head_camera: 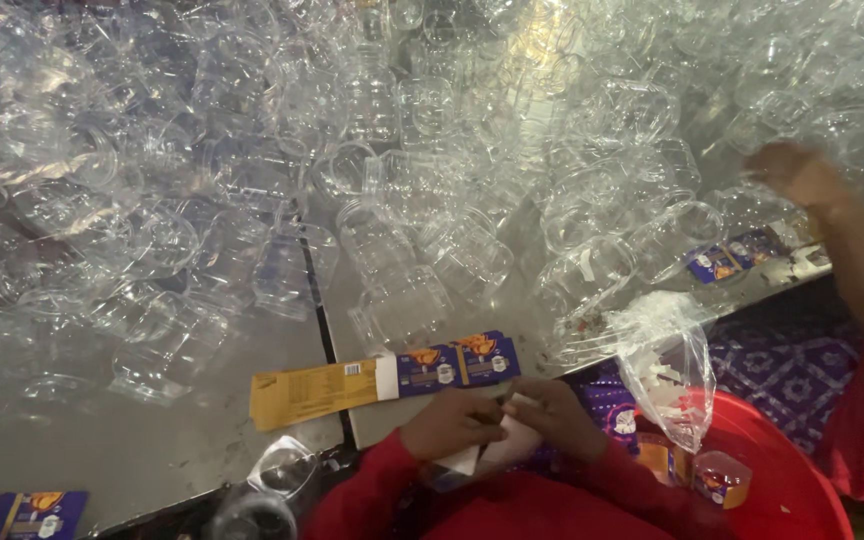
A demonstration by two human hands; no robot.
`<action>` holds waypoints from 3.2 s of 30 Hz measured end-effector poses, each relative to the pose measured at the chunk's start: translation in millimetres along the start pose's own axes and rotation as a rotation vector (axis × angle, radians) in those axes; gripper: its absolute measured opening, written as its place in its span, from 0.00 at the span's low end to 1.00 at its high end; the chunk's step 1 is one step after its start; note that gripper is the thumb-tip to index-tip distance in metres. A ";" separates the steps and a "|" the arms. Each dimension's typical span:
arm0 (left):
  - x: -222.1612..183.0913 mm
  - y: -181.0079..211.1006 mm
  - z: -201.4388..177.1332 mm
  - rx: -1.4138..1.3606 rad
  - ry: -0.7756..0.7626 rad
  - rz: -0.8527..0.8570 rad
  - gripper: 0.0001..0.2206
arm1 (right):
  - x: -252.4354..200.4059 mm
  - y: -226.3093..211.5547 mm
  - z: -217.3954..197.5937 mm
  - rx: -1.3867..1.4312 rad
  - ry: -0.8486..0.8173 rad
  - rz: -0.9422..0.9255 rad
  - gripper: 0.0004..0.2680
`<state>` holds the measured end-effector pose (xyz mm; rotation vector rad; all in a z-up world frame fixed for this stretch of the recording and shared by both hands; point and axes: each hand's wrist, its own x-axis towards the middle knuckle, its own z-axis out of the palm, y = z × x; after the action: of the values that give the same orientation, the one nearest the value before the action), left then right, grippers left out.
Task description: The person labels plastic containers by hand, applying decorative wrappers to clear plastic jars at a workstation.
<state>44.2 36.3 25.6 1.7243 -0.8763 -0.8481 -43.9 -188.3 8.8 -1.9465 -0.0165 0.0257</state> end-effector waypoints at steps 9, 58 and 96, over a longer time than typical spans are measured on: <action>9.3 -11.7 12.0 -0.004 0.309 0.076 0.16 | 7.5 -47.0 10.1 -0.553 0.278 -0.457 0.06; 5.1 29.3 2.1 0.255 0.411 0.270 0.13 | 9.6 -67.5 9.6 -0.749 0.390 -0.571 0.08; -14.5 1.9 -9.7 0.151 0.318 0.066 0.18 | -30.6 141.0 -123.6 -0.186 0.882 0.106 0.07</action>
<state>44.9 52.6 32.1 1.8859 -0.7911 -0.4557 -71.4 -355.7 -76.7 -1.9887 0.6842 -0.7828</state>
